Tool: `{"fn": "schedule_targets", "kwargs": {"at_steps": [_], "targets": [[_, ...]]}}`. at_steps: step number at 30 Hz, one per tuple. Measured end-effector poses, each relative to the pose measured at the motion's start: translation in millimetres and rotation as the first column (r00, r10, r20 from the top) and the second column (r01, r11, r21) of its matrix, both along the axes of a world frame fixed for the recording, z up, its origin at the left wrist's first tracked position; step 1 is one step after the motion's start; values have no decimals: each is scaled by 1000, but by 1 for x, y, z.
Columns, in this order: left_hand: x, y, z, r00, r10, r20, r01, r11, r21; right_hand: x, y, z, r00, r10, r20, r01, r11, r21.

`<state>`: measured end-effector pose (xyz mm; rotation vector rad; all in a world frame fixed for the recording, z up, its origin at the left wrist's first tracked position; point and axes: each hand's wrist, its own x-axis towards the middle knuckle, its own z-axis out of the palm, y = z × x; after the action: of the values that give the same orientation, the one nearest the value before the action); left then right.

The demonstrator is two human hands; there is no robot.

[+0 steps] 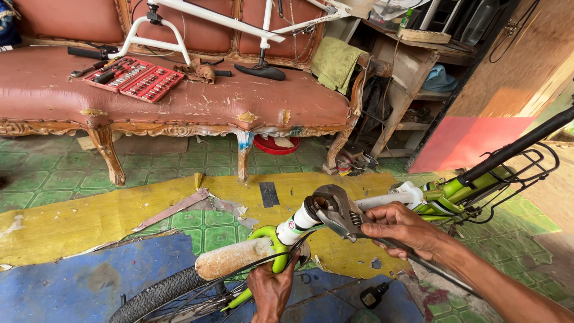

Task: The person applies grease to the bicycle headset area using a grease gun and then uses a pipe wrench to tighten the headset nut. The person also wipes the area with a cloth and inspects the headset by rotating the handlebars.

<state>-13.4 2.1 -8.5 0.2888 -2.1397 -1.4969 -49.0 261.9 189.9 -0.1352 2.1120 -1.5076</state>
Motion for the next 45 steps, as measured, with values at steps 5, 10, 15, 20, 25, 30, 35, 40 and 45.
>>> {"fn": "schedule_targets", "kwargs": {"at_steps": [5,10,15,20,25,30,35,40,45], "targets": [[0,-1,7,1000,-13,13,13,1000,19,54,-37,7,947,-271,173,266,963,50],[6,0,12,989,11,-151,-12,1000,-7,101,-75,7,876,-338,343,409,898,-160],[6,-2,12,994,7,-107,-9,1000,-14,110,-57,5,879,-366,305,426,890,-161],[5,-3,15,984,-34,-175,40,999,33,103,-15,-10,883,-419,212,414,908,70],[6,-7,17,980,-81,-180,47,981,-186,95,9,-4,964,-226,143,237,969,-68],[0,-9,26,986,-159,45,158,987,28,92,20,14,930,-299,214,312,950,-29],[4,-12,37,957,-213,198,197,976,95,108,40,14,867,-432,249,426,901,80],[7,-13,47,915,-186,358,176,983,61,122,40,0,875,-354,329,374,927,3],[4,-16,65,785,-213,581,180,977,115,105,29,21,852,-255,458,217,967,135]]}}
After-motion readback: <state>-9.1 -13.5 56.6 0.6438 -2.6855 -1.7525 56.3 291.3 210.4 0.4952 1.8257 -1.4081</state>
